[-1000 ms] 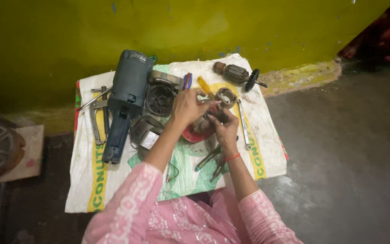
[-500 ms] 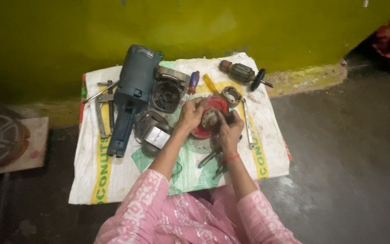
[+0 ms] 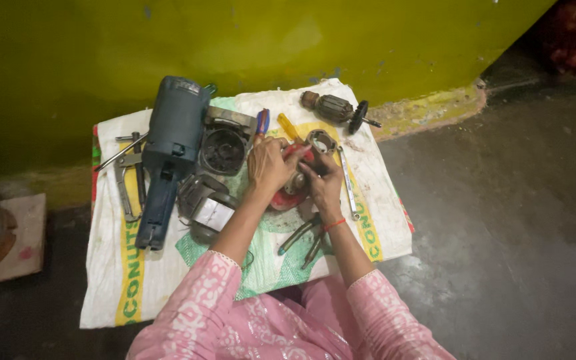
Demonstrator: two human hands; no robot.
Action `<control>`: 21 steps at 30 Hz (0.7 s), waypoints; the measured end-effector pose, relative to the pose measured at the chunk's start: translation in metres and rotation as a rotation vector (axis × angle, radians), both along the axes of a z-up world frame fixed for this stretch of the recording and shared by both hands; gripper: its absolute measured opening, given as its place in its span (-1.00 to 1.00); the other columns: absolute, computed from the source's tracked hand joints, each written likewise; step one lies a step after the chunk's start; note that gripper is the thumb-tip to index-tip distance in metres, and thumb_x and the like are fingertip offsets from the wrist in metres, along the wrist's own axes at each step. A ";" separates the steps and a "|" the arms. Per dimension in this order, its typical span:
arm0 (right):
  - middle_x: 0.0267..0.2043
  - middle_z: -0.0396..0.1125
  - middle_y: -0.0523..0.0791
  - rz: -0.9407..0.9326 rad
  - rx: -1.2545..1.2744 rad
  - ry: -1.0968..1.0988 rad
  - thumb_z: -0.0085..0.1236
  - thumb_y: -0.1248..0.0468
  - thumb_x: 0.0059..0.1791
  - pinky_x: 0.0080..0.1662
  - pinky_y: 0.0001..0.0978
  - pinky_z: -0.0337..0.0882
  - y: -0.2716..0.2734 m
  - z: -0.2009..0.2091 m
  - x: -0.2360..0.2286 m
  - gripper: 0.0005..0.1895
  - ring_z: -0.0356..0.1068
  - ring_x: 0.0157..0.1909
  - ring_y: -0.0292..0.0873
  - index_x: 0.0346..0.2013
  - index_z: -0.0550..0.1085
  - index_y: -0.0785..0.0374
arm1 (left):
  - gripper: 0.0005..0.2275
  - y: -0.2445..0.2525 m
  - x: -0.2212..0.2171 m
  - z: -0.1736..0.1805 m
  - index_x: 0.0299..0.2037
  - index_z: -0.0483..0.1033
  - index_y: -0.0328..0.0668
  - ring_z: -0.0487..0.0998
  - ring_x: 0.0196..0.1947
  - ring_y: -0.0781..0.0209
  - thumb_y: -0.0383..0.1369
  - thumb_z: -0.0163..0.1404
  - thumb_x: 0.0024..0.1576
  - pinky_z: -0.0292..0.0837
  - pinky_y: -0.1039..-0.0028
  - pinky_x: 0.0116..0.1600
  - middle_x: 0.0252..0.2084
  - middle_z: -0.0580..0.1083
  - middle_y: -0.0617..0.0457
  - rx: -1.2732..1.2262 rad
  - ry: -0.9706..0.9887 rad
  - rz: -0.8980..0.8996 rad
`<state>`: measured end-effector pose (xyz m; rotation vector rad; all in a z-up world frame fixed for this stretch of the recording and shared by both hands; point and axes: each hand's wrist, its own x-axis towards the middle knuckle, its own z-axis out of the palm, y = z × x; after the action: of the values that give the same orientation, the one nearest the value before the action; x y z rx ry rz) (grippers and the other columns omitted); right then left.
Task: The person scrubs a red circular mechanical part with a wire brush, rotating it to clean different areas. They then switch to a smaller metal ring and continue scrubbing it with the same brush.
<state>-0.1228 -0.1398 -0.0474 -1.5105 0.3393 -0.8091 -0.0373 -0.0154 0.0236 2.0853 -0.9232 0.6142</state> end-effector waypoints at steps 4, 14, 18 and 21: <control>-0.25 0.50 -0.19 0.026 0.036 -0.096 0.32 0.44 -0.09 -0.15 -0.48 0.45 -0.006 0.000 -0.001 -0.75 0.45 -0.22 -0.35 -0.12 0.56 0.38 | -0.64 -0.019 0.018 -0.021 -0.37 0.58 -0.37 0.59 -0.31 -0.28 -0.11 0.16 0.16 0.44 0.05 -0.15 -0.40 0.56 -0.29 0.008 0.255 -0.075; -0.51 0.42 -0.13 -0.212 0.165 0.104 0.28 0.37 -0.07 -0.42 -0.35 0.27 0.003 -0.008 0.005 -0.88 0.27 -0.52 -0.29 -0.39 0.53 0.40 | -0.75 -0.031 0.020 -0.044 -0.17 0.67 -0.24 0.64 -0.23 -0.20 -0.21 0.07 0.22 0.49 0.15 -0.15 -0.29 0.60 -0.27 -0.121 0.554 -0.098; -0.39 0.48 -0.13 -0.229 -0.031 0.040 0.30 0.40 -0.06 -0.27 -0.44 0.38 0.003 -0.008 0.003 -0.87 0.37 -0.37 -0.35 -0.28 0.53 0.42 | -0.75 -0.032 0.019 -0.039 -0.20 0.67 -0.24 0.66 -0.28 -0.17 -0.21 0.08 0.19 0.50 0.16 -0.21 -0.33 0.60 -0.24 -0.185 0.607 -0.103; -0.43 0.45 -0.08 -0.298 -0.033 0.128 0.32 0.41 -0.04 -0.33 -0.41 0.35 0.008 -0.009 0.005 -0.86 0.32 -0.40 -0.32 -0.35 0.53 0.47 | -0.74 -0.031 0.019 -0.034 -0.23 0.67 -0.27 0.64 -0.30 -0.19 -0.20 0.09 0.18 0.48 0.14 -0.22 -0.36 0.59 -0.26 -0.166 0.557 -0.074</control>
<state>-0.1183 -0.1322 -0.0564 -1.5674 0.6601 -0.9568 -0.0180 -0.0468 -0.0103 1.9117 -0.5987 0.0517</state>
